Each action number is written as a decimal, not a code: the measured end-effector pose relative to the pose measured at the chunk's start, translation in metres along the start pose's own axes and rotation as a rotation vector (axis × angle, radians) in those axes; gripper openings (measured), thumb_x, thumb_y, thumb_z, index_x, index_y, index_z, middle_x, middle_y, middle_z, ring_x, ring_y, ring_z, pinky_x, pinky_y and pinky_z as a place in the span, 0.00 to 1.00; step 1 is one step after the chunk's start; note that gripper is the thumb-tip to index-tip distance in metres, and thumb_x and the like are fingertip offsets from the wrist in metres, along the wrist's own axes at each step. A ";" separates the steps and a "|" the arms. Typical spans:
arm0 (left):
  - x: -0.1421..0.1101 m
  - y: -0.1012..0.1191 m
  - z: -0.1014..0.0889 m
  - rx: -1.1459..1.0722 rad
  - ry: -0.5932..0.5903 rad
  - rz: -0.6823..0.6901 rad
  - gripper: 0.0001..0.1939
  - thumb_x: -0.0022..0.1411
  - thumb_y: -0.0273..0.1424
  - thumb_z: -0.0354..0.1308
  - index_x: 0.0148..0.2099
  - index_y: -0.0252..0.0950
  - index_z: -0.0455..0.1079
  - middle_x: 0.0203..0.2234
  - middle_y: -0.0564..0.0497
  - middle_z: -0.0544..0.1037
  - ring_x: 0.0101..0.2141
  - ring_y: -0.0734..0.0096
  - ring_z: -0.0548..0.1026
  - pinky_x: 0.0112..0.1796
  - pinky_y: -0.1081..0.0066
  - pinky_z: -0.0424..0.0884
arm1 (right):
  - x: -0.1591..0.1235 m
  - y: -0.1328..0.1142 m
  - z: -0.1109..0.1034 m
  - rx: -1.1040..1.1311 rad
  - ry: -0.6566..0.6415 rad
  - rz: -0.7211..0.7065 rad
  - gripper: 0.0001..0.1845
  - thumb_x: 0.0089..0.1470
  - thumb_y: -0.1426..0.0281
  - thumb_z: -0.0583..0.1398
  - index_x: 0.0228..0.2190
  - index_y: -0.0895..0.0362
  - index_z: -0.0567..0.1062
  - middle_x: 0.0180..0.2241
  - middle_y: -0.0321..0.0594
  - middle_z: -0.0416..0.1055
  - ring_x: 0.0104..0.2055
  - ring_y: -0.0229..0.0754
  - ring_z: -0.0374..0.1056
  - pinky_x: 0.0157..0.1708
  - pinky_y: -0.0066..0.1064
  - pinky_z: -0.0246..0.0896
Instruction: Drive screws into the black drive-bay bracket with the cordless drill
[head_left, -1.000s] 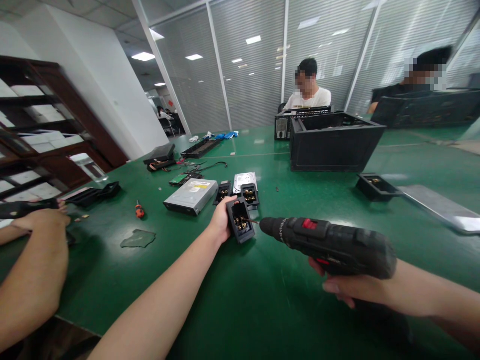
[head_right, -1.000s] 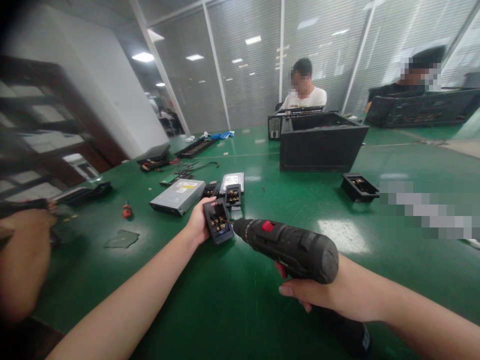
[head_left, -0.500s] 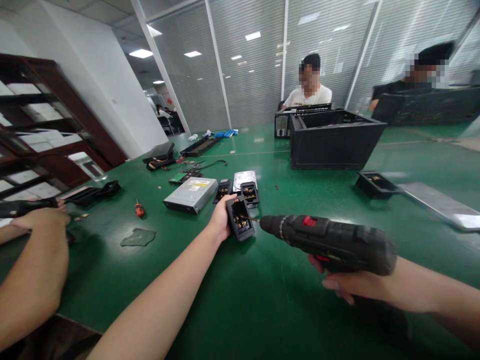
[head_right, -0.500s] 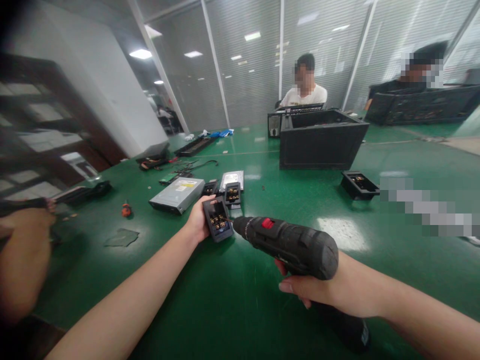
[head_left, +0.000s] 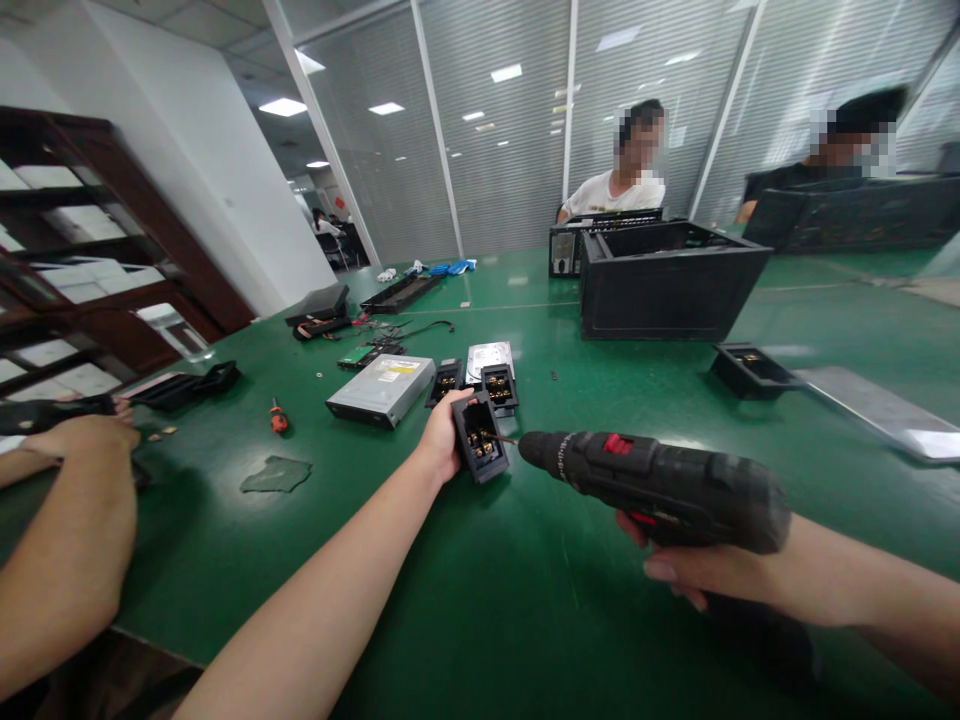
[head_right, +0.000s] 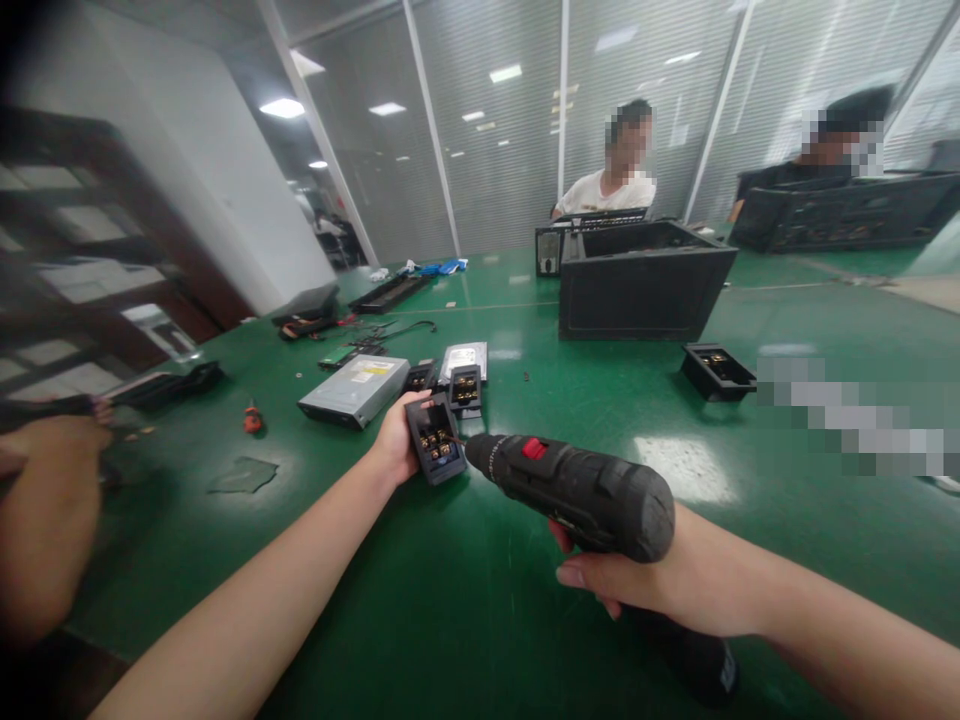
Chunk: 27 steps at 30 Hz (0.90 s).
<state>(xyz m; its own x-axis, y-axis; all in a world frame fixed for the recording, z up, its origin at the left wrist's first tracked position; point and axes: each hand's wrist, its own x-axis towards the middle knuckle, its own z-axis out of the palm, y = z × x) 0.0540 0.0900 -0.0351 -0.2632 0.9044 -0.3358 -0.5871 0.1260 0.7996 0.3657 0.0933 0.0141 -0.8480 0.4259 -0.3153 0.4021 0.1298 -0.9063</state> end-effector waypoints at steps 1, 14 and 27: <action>0.000 0.000 0.000 -0.002 -0.002 0.000 0.13 0.50 0.40 0.58 0.31 0.34 0.72 0.23 0.47 0.77 0.24 0.61 0.74 0.28 0.62 0.70 | 0.000 0.000 0.000 -0.005 0.002 0.007 0.14 0.51 0.61 0.62 0.36 0.56 0.68 0.22 0.30 0.65 0.25 0.39 0.65 0.26 0.30 0.63; -0.002 0.000 -0.001 0.007 -0.005 -0.003 0.14 0.50 0.40 0.57 0.30 0.34 0.72 0.23 0.47 0.77 0.23 0.62 0.74 0.28 0.62 0.70 | 0.000 0.005 0.001 0.014 0.024 -0.014 0.13 0.52 0.62 0.61 0.37 0.56 0.68 0.25 0.31 0.67 0.25 0.38 0.66 0.27 0.31 0.64; 0.001 -0.001 -0.004 0.013 0.005 0.001 0.13 0.49 0.40 0.58 0.30 0.34 0.71 0.22 0.48 0.76 0.22 0.63 0.73 0.28 0.61 0.71 | 0.000 0.003 0.001 0.006 0.032 -0.009 0.14 0.51 0.62 0.62 0.37 0.56 0.69 0.24 0.31 0.67 0.25 0.38 0.67 0.26 0.30 0.65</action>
<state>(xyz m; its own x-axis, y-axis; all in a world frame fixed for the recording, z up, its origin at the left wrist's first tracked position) 0.0514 0.0890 -0.0376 -0.2672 0.9026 -0.3376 -0.5769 0.1309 0.8063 0.3661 0.0926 0.0110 -0.8401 0.4533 -0.2980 0.3924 0.1285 -0.9108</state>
